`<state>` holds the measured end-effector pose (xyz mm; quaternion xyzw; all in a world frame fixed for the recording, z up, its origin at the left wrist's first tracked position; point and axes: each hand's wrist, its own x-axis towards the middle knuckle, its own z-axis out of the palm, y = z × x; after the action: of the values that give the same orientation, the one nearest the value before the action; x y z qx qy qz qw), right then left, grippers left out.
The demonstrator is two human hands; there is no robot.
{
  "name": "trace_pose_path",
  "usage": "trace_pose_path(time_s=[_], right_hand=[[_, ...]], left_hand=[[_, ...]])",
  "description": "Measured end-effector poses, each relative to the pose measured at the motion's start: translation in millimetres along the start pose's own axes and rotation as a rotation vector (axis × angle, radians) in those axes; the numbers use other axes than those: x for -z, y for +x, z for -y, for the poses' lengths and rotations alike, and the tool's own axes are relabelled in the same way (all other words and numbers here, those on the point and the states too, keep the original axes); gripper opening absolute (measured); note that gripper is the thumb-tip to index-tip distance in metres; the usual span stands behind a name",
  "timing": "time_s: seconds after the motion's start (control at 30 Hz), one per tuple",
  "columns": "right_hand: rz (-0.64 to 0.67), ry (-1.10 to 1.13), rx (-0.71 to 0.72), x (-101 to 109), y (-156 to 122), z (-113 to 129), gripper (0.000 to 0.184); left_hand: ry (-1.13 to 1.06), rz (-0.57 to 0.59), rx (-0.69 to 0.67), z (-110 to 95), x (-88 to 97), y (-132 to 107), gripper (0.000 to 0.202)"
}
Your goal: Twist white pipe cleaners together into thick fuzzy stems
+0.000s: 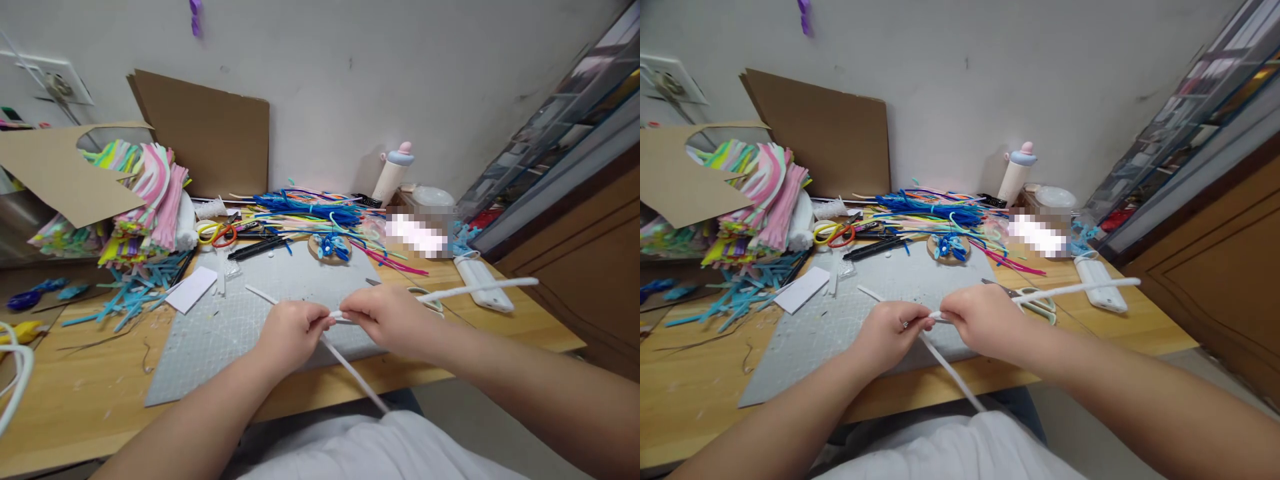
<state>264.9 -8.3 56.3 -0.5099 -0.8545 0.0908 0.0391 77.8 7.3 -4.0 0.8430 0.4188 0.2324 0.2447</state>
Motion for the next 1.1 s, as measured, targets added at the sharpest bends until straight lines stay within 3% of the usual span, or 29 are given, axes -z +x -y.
trace_pose_path(time_s=[0.1, 0.17, 0.3, 0.37, 0.5, 0.6, 0.63, 0.77, 1.0, 1.1], right_hand=[[-0.009, 0.039, -0.020, -5, 0, 1, 0.026], [-0.018, 0.043, -0.001, -7, -2, 1, 0.025], [0.012, 0.021, 0.100, -8, -6, 2, 0.021], [0.024, 0.022, 0.095, -7, -7, 2, 0.021], [0.013, 0.073, 0.000, -4, -5, -3, 0.023], [-0.010, 0.124, -0.068, -2, -2, -10, 0.022], [-0.022, 0.135, -0.086, -2, -2, -12, 0.022], [-0.038, 0.151, -0.096, -1, -4, -14, 0.021], [-0.091, 0.075, 0.032, -12, -5, -4, 0.022], [-0.082, 0.096, 0.024, -15, -3, -3, 0.023]], left_hand=[[0.138, -0.090, -0.091, 1, -3.8, -3, 0.028], [0.103, -0.099, -0.099, -1, -4.3, -3, 0.027], [-0.249, 0.105, 0.057, -5, -2.6, 0, 0.026], [-0.315, 0.148, 0.085, -7, -2.0, 1, 0.026], [-0.269, 0.020, 0.051, -5, 0.4, 2, 0.021], [-0.384, -0.076, 0.114, -1, 4.8, 4, 0.058], [-0.422, -0.087, 0.145, 0, 6.4, 5, 0.060], [-0.499, -0.025, 0.263, -1, 10.2, 9, 0.026], [-0.510, 0.022, 0.281, -2, 8.1, 9, 0.025], [-0.443, 0.005, 0.224, -2, 8.0, 7, 0.020]])
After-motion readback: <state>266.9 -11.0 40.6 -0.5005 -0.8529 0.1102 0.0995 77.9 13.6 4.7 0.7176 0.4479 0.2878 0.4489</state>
